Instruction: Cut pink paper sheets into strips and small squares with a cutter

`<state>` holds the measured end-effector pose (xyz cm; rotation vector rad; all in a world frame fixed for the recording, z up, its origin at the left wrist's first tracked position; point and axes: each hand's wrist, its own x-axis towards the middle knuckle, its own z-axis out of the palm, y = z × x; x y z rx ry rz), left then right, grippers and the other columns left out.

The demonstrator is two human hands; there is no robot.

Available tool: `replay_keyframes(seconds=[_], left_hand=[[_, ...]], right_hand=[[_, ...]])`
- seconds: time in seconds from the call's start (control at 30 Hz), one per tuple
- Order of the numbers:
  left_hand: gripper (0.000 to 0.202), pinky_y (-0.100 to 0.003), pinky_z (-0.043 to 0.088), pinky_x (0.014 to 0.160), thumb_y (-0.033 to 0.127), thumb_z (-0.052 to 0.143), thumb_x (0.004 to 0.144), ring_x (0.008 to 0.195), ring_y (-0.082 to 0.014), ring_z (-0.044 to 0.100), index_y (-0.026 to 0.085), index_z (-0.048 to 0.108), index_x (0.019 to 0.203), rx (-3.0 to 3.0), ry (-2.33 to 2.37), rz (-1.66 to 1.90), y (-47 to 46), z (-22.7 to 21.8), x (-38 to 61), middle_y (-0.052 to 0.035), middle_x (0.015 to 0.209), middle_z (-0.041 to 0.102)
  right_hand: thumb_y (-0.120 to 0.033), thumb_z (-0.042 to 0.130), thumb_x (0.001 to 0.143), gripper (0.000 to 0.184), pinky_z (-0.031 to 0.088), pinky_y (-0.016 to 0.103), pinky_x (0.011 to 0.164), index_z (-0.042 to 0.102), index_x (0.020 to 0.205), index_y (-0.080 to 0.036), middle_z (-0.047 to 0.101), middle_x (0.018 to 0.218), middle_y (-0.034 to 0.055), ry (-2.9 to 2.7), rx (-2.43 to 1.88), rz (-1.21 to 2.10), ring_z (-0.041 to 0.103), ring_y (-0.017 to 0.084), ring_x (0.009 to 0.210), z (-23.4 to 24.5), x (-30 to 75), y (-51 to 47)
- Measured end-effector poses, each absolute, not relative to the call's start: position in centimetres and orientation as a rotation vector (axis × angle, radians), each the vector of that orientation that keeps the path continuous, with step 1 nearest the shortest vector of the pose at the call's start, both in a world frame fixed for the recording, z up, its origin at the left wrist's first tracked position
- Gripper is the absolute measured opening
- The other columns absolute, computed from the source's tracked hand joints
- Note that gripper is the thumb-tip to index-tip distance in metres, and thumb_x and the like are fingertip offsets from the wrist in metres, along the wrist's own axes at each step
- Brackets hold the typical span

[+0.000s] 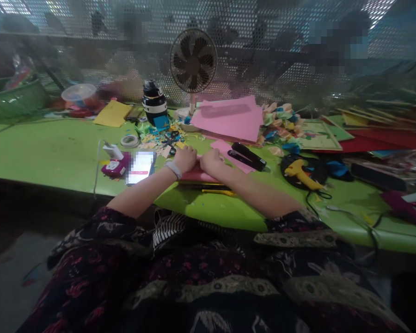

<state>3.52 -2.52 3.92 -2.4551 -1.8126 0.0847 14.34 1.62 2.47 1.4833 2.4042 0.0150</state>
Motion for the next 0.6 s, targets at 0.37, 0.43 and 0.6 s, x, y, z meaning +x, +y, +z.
replay_keyframes(seconds=[0.37, 0.43, 0.6], left_hand=[[0.058, -0.049, 0.043, 0.095, 0.056, 0.036, 0.106, 0.124, -0.04, 0.054, 0.008, 0.058, 0.132, -2.458, -1.687, 0.031, -5.1, 2.3, 1.5, -0.0251, 0.133, 0.059], [0.064, -0.048, 0.041, 0.096, 0.063, 0.035, 0.105, 0.122, -0.0394, 0.055, 0.01, 0.059, 0.132, -2.466, -1.657, 0.02, -5.0, 1.9, 0.9, -0.0241, 0.132, 0.06], [0.083, -0.049, 0.039, 0.099, 0.082, 0.03, 0.097, 0.117, -0.0386, 0.055, 0.012, 0.06, 0.129, -2.486, -1.582, -0.03, -4.9, 1.6, 0.0, -0.023, 0.13, 0.062]], right_hand=[[-0.028, 0.034, 0.106, 0.051, 0.045, 0.056, 0.095, 0.078, 0.118, -0.005, 0.074, 0.122, 0.0299, 2.354, 1.572, 0.13, 0.065, 0.041, 0.117, 4.2, 16.7, -3.5], [-0.035, 0.028, 0.108, 0.059, 0.044, 0.053, 0.097, 0.074, 0.123, -0.002, 0.071, 0.127, 0.0315, 2.357, 1.668, 0.122, 0.063, 0.04, 0.119, 4.2, 17.3, -3.8], [-0.04, 0.024, 0.108, 0.063, 0.042, 0.05, 0.101, 0.07, 0.126, -0.001, 0.069, 0.129, 0.0291, 2.421, 1.725, 0.143, 0.063, 0.036, 0.116, 3.2, 18.5, -3.6]])
